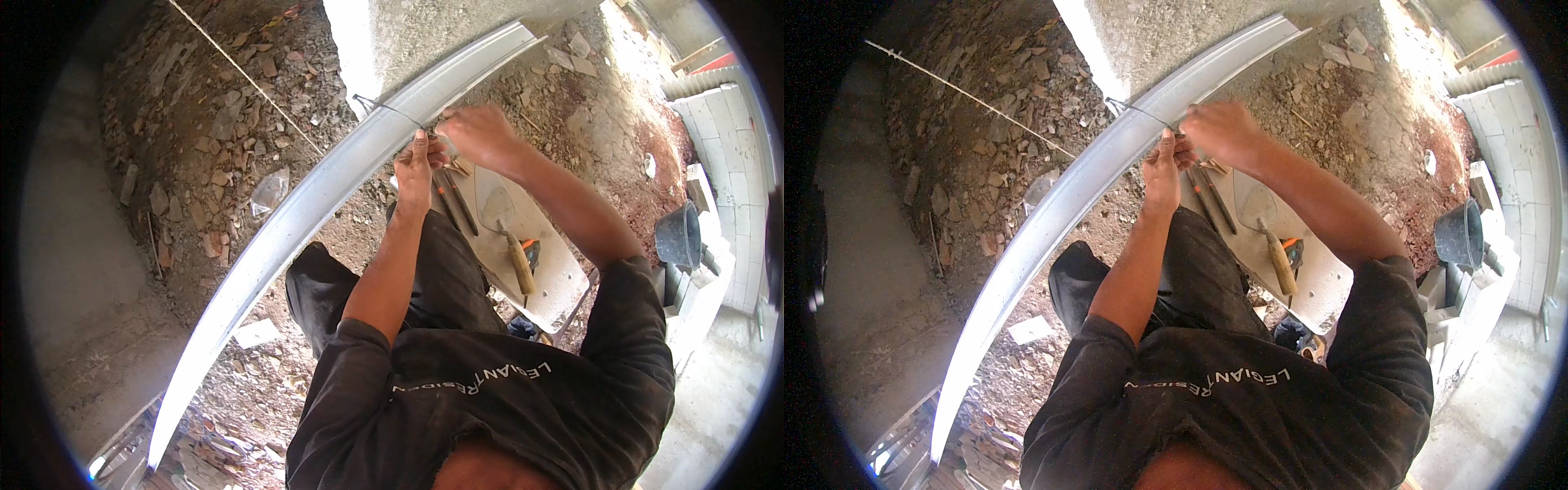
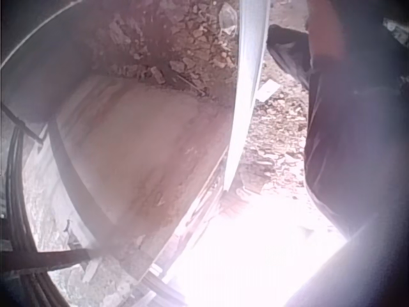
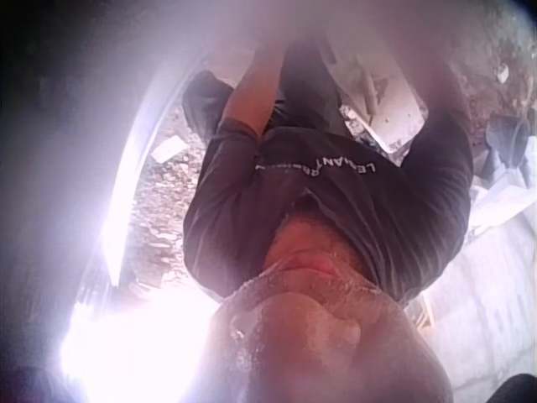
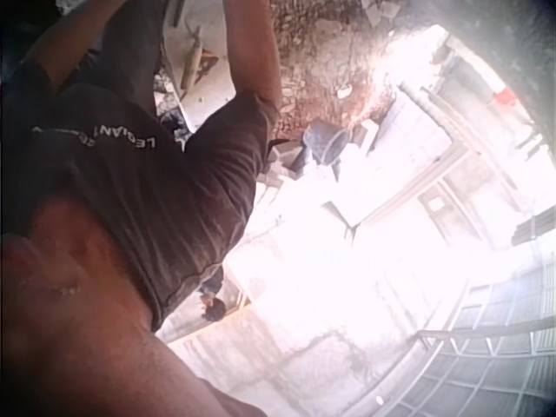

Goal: The person kneels on the ground and positions a long metal profile against a concrete wall. They use a hammer and small wooden blocks to secure the profile, then use pliers to tighten a wire tie around it.

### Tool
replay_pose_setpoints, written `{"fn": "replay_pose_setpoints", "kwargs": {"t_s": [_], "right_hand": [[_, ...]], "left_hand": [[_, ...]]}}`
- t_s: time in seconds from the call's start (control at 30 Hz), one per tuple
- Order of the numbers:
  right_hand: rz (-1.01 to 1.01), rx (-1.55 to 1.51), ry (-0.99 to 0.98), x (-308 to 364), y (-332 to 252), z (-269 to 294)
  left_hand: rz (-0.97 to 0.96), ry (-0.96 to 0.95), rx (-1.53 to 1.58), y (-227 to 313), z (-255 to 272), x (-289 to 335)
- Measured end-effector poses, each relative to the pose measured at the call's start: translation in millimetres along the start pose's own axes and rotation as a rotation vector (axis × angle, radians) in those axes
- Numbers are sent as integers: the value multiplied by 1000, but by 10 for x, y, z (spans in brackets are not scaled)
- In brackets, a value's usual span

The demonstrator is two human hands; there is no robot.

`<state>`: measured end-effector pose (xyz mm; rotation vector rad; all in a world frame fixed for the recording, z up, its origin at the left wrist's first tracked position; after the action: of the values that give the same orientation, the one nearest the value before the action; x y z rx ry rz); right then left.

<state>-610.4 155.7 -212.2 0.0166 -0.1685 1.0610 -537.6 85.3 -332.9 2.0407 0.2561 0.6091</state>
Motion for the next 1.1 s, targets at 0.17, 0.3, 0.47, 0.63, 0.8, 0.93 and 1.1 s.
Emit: {"fn": "replay_pose_setpoints", "kwargs": {"t_s": [0.17,0.3,0.47,0.63,0.8,0.93,1.1], "right_hand": [[26,-87,151,72,-37,-8],[131,-153,278,148,56,-98],[213,-151,389,202,92,-176],[296,-78,437,176,135,-218],[374,-42,452,136,178,-205],[379,-41,423,112,177,-199],[376,-44,384,106,206,-196]], "left_hand": [[1,-14,-32,22,6,20],[48,-2,15,53,-24,26],[65,27,98,87,-47,8],[45,43,104,97,-35,-3],[14,102,77,77,-28,-22],[8,167,78,68,-58,-2],[64,166,96,85,-90,37]]}}
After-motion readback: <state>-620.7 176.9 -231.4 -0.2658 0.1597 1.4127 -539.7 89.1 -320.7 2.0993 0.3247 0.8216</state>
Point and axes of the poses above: each hand's wrist, its own x-axis away from the middle knuckle, its own z-axis out of the back of the hand, y = z × x, the point moved 4 cm from there along -x, towards the middle knuckle, and after that the axes turned 8 degrees about -x, right-handed, at the moved point
